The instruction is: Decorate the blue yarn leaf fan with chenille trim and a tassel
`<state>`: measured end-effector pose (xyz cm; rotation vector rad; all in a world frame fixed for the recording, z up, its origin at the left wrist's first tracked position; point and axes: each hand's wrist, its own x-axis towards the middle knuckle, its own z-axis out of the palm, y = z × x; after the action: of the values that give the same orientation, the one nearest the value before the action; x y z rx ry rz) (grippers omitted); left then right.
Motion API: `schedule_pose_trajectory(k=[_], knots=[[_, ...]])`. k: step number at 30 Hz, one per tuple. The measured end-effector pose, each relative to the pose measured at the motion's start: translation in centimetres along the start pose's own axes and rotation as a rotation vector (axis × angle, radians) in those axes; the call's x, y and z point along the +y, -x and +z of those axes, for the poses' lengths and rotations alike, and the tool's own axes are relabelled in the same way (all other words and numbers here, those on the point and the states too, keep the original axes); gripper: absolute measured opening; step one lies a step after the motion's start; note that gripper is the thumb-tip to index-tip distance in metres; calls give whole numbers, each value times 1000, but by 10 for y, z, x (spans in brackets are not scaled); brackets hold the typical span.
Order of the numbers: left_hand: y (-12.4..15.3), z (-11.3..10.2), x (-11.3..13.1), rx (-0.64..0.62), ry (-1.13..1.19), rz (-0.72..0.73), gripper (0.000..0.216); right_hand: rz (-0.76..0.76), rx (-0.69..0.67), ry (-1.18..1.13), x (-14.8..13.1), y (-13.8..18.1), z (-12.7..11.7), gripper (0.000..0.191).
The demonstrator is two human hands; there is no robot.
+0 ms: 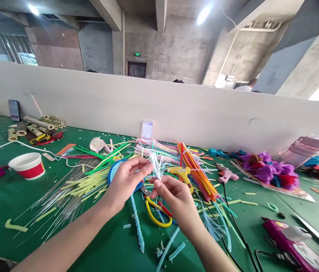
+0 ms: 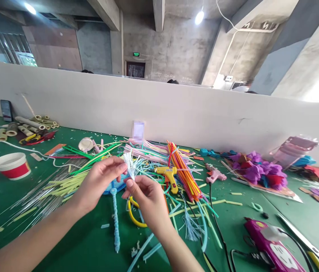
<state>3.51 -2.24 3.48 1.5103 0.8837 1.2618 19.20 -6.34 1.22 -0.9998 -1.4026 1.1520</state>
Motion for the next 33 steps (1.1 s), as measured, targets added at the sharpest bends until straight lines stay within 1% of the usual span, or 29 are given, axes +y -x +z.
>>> schedule_pose_trajectory(k=[1,2,3,4,5,6,7,8,9,10,11,12,14,15,16,19,22,26,28,30,32,33], knots=[[0,1,-6,59,-12,30,32,-2,0,21,-2,-2,-7,37],[-1,1,-10,127,-46,98,39,-3,-17,59,-3,-3,-14,37],[-1,-1,-14,173,-115,195,46,17,-61,108,-5,-4,-22,38],[-1,-3,-16,174,-217,306,52,52,-127,163,-5,-5,-29,39],[0,-5,-16,117,-342,411,57,100,-208,207,-6,-5,-35,40],[1,-6,-16,2,-468,471,62,146,-278,233,-6,-4,-40,40],[3,-7,-14,-139,-566,476,68,181,-328,240,-5,-3,-44,40],[5,-6,-13,-280,-624,431,73,203,-354,228,-5,-3,-46,40],[7,-5,-11,-395,-640,353,75,211,-356,204,-3,-2,-47,41],[8,-2,-10,-474,-622,263,75,211,-346,175,-2,-2,-48,41],[9,0,-9,-517,-590,180,69,211,-335,152,0,-2,-48,41],[10,2,-9,-528,-560,116,59,212,-327,137,1,-3,-49,41],[8,4,-11,-495,-533,61,32,217,-307,131,5,-5,-51,42],[7,3,-13,-466,-538,58,23,208,-285,139,6,-6,-52,42],[5,2,-15,-440,-551,62,19,192,-257,149,7,-8,-54,41],[1,-3,-21,-420,-560,55,19,126,-142,173,8,-10,-58,38],[1,-7,-26,-417,-509,12,21,44,18,181,6,-11,-59,40],[8,-13,-23,-392,-457,3,26,-96,283,118,4,-11,-59,44],[12,-17,-20,-365,-458,11,28,-148,367,87,3,-10,-59,43],[15,-22,-18,-279,-499,25,28,-169,358,76,3,-8,-56,39],[18,-22,-19,-152,-518,51,28,-158,271,85,4,-7,-50,36],[18,-21,-20,-119,-501,63,30,-146,218,96,5,-6,-46,35]])
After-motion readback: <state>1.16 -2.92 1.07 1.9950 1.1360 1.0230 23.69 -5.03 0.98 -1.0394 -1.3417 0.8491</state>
